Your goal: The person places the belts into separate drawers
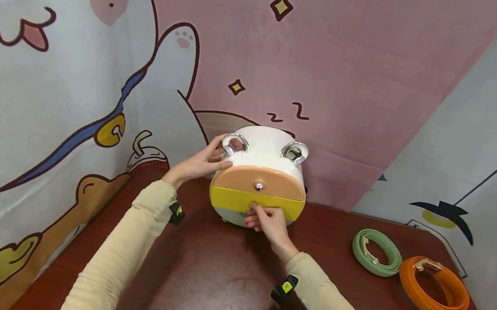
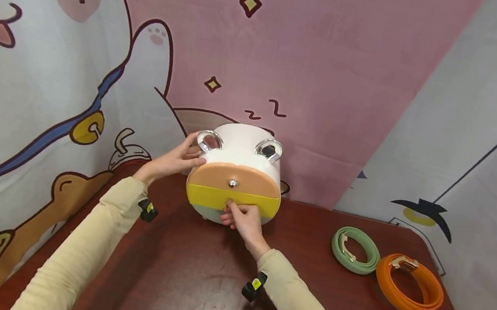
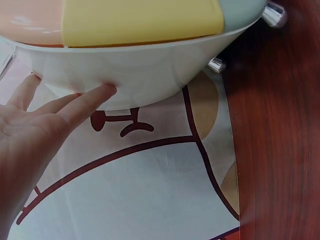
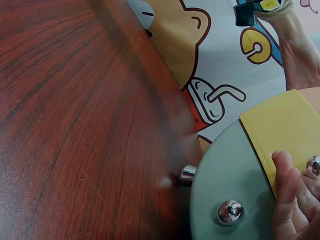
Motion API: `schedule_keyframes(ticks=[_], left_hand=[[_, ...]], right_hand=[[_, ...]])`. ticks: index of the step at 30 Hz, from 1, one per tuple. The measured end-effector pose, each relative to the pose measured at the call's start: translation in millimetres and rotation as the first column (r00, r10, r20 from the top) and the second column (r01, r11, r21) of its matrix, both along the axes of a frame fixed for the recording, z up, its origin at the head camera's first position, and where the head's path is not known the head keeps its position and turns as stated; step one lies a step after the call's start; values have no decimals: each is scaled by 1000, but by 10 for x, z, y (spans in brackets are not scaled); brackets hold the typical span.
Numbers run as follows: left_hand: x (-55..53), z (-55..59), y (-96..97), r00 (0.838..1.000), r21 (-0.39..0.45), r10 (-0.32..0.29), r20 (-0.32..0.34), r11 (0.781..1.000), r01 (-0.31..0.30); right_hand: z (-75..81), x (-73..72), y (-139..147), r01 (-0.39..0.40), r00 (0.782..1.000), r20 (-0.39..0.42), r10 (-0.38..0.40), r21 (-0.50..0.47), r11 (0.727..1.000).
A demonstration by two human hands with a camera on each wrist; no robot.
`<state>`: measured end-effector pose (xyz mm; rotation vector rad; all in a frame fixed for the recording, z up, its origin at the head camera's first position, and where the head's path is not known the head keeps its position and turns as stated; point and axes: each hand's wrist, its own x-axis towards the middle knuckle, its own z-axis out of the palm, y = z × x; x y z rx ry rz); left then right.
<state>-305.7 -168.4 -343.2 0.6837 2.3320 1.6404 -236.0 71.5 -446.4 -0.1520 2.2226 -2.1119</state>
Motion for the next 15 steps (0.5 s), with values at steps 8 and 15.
schedule_keyframes(ticks=[8, 15], left_hand=[[-10, 9, 3, 1000, 20, -13, -7, 1000, 14], [15, 5, 4, 1000, 13, -5, 11, 1000, 4]], right_hand=[[1, 3, 9, 8, 1000, 4, -8, -7, 1000], [-23, 36, 28, 1, 1000, 4, -1, 0, 1000]])
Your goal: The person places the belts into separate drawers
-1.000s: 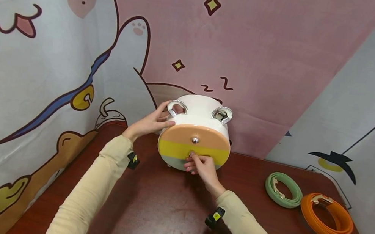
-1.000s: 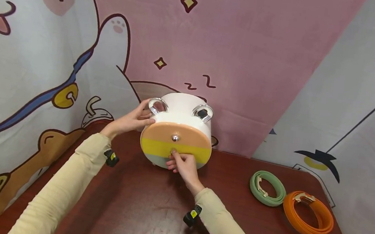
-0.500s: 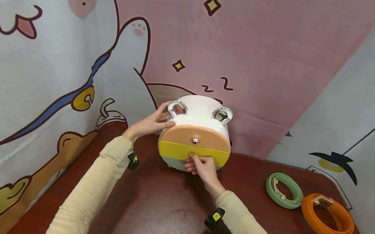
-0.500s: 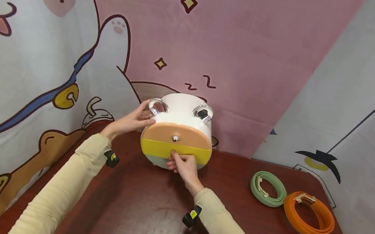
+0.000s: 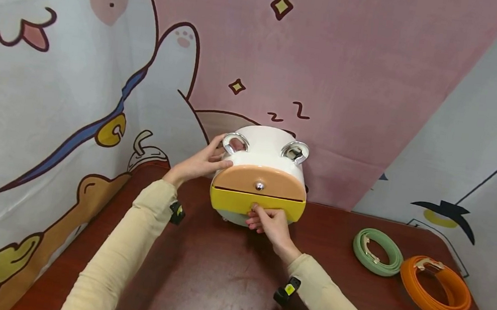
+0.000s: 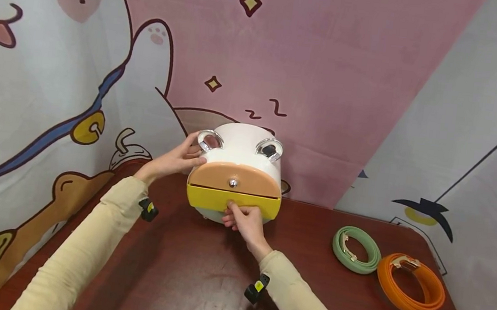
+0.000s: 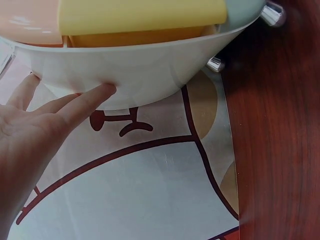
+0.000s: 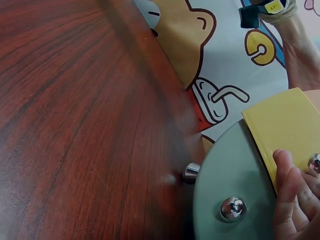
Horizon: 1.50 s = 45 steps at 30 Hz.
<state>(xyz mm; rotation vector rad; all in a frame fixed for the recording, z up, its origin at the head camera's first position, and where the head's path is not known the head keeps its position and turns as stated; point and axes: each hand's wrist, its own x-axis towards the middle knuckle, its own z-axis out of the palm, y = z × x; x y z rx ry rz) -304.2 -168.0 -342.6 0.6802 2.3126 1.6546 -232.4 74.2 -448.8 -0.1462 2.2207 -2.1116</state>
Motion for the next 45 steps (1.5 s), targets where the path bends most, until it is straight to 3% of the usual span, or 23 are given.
schedule_keyframes(ticks=[11, 18, 29, 45], left_hand=[[-11, -10, -6, 1000, -9, -1, 7, 1000, 1], [4, 7, -3, 1000, -21, -8, -1, 1000, 8], [-20, -24, 0, 1000, -40, 20, -15, 999, -20], [-18, -40, -10, 1000, -5, 3, 7, 1000, -3]], right_hand=[[26, 60, 34, -28, 1000, 11, 28, 35, 999], [338, 301, 16, -41, 999, -6, 42, 64, 997], [348, 368, 25, -48, 999, 8, 48, 79, 996], [344, 433, 49, -70, 997, -11, 72, 85, 994]])
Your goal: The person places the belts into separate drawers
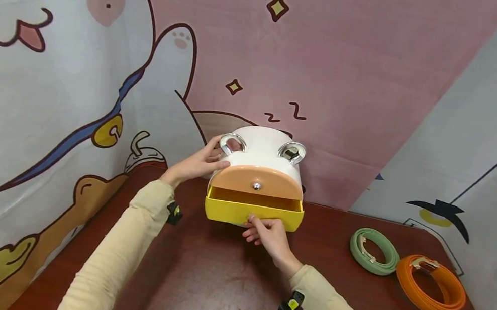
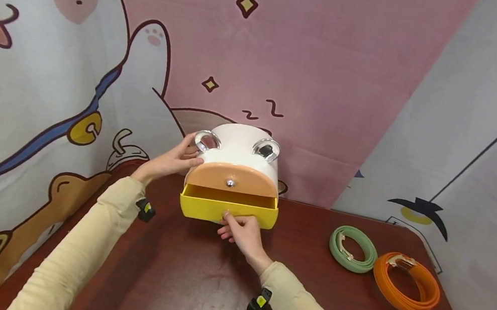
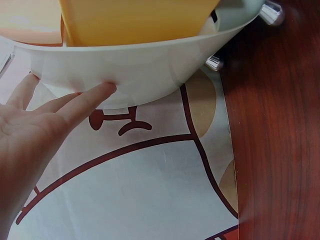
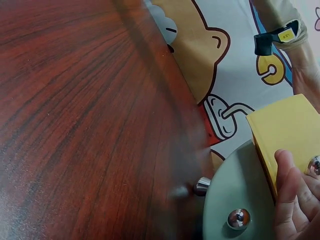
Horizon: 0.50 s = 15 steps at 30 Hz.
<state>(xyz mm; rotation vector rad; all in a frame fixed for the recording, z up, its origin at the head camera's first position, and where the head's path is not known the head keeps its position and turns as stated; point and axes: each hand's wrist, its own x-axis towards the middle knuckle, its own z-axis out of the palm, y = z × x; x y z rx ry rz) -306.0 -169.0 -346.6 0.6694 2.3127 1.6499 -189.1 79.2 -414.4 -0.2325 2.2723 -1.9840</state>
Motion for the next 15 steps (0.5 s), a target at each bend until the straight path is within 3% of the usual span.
schedule_keyframes(ticks=[8, 12, 15], left_hand=[[6, 12, -4, 1000, 3, -10, 2, 1000, 10], [28, 42, 9, 1000, 9, -18, 15, 1000, 18], [108, 134, 33, 999, 10, -24, 23, 1000, 24]], right_hand=[[-10, 32, -3, -5, 1000, -2, 5, 6, 1000], [-132, -20, 15, -4, 1000, -1, 4, -1, 1000], [-254, -67, 32, 1, 1000, 3, -1, -8, 1000]])
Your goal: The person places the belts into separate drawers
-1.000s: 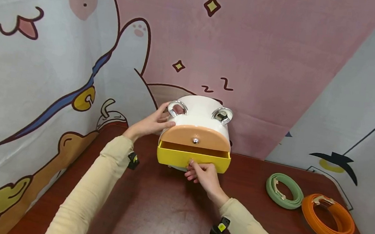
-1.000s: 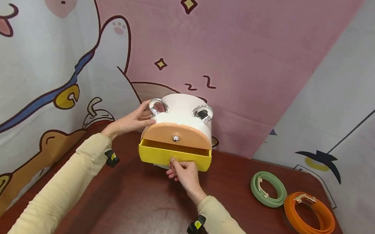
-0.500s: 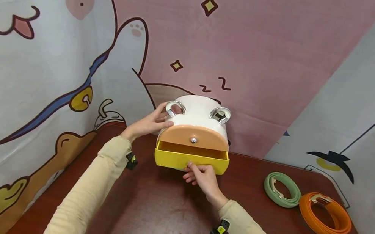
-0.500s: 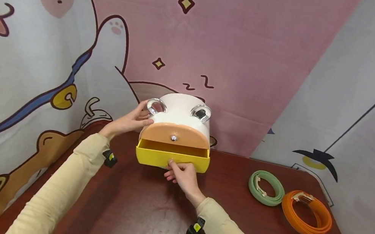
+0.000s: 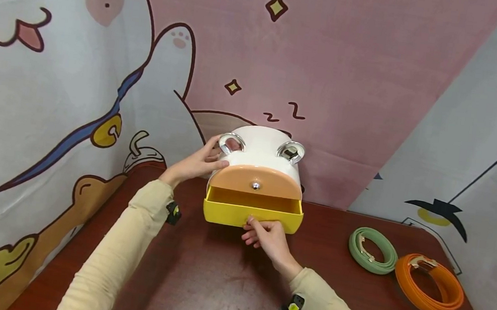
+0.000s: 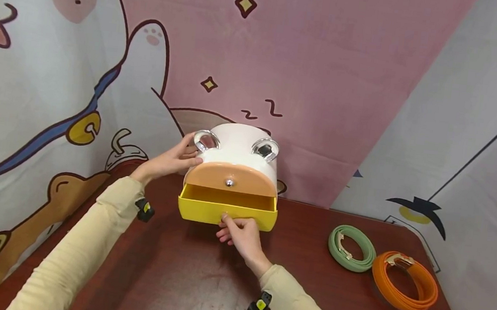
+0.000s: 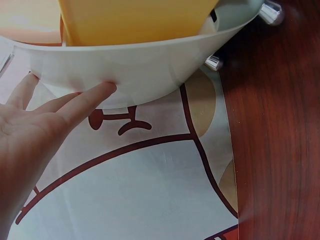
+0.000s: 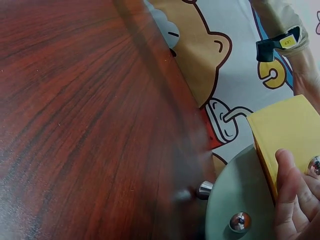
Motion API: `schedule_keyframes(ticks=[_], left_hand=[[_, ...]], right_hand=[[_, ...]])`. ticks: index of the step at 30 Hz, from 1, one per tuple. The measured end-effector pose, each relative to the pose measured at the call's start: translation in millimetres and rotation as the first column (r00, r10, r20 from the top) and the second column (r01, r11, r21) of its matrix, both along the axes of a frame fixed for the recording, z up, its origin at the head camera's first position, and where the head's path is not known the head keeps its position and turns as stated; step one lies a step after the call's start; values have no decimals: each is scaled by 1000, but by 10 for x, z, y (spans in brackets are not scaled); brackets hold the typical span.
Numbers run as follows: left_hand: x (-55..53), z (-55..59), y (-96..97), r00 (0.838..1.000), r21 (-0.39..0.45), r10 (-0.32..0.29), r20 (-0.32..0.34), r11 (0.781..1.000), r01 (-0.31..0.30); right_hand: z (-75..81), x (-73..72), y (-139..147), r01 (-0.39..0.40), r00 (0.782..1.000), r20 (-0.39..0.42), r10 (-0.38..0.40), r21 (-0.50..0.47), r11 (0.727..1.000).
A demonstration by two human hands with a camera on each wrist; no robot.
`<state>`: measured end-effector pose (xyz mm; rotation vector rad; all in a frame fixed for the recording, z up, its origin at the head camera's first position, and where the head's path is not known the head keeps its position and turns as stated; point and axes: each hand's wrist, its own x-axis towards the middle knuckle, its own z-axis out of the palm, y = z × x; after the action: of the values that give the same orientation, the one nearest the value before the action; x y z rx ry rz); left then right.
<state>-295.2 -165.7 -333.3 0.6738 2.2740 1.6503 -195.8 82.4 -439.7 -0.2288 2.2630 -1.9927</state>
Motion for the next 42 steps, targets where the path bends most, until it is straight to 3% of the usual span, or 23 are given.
schedule_keyframes(ticks=[4, 7, 17, 20, 23, 28, 42], left_hand=[[99, 105, 25, 1000, -3, -3, -2, 1000, 3], [110, 114, 29, 1000, -6, -1, -6, 1000, 1], [106, 110, 35, 1000, -18, 2, -2, 1000, -2], [50, 46, 20, 1000, -19, 4, -9, 1000, -4], [46, 41, 17, 1000, -12, 1, -10, 1000, -1], [118, 132, 34, 1000, -21, 4, -5, 1000, -4], [134, 140, 27, 1000, -27, 7, 2, 1000, -7]], right_hand=[[-72, -5, 6, 6, 1000, -10, -6, 4, 1000], [-82, 10, 8, 3, 1000, -28, -3, 8, 1000], [-77, 58, 26, -10, 1000, -21, 10, 10, 1000], [41, 128, 23, -20, 1000, -16, 20, 8, 1000], [54, 144, 28, -26, 1000, -15, 26, 5, 1000], [-77, 94, 32, -20, 1000, -22, 20, 5, 1000], [-90, 192, 21, -33, 999, -31, 33, 3, 999]])
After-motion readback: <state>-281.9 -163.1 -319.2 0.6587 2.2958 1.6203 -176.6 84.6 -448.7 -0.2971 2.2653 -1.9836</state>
